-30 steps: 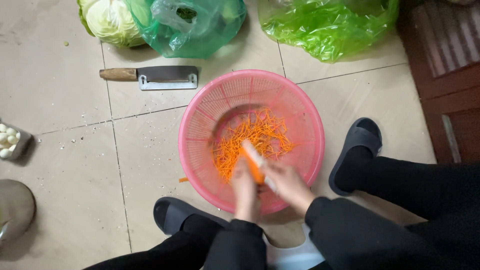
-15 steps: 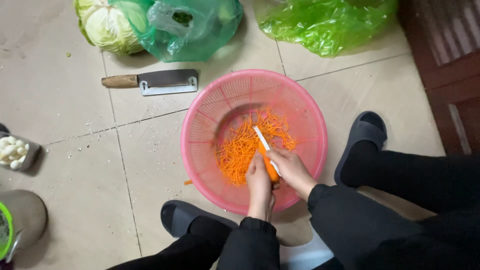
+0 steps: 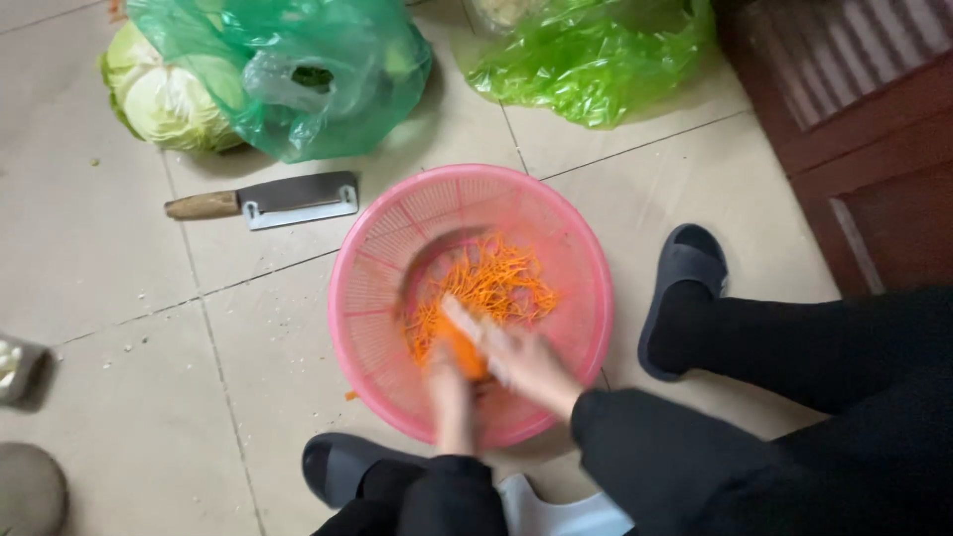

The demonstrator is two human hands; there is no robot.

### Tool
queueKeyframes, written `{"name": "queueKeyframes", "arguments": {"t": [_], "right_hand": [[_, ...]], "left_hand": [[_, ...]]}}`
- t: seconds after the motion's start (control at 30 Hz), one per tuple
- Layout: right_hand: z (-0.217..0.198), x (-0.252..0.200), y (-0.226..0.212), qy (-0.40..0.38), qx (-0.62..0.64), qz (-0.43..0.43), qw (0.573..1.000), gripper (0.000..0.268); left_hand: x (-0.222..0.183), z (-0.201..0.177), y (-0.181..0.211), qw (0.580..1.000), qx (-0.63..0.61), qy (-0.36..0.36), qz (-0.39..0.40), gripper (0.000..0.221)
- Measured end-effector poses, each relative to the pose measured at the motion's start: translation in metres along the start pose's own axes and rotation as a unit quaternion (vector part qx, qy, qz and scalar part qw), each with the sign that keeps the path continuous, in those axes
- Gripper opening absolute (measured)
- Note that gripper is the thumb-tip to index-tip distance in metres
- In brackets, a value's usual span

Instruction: Shredding a carrot into a pink basket using a manual shredder and then handling cabbages.

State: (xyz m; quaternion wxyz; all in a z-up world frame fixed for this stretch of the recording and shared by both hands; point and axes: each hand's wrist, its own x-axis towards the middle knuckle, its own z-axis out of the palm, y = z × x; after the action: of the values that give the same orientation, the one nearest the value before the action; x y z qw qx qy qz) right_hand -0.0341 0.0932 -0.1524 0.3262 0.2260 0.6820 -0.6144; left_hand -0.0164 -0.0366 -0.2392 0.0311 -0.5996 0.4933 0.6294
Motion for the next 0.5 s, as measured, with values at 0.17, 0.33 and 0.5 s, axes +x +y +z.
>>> {"name": "queueKeyframes", "arguments": {"t": [0.17,0.33,0.5], "right_hand": [[-0.001,-0.007,0.001,0.036,0.053,-0.026,0.998,0.035],[-0.003,0.0,-0.011,0.037,-0.063,-0.023,0.997,0.038],[0.014,-0.013,0.009,0.06,0.008,-0.018,0.998,0.034]], "left_hand": [[-0.006,0.006,0.011,0.989,0.12,-0.081,0.021,0.066],[0.002,0.013,-0.015,0.999,-0.022,-0.014,0.033,0.049],[-0.005,-0.01,0.015,0.988,-0.021,-0.136,0.068,0.046]]}}
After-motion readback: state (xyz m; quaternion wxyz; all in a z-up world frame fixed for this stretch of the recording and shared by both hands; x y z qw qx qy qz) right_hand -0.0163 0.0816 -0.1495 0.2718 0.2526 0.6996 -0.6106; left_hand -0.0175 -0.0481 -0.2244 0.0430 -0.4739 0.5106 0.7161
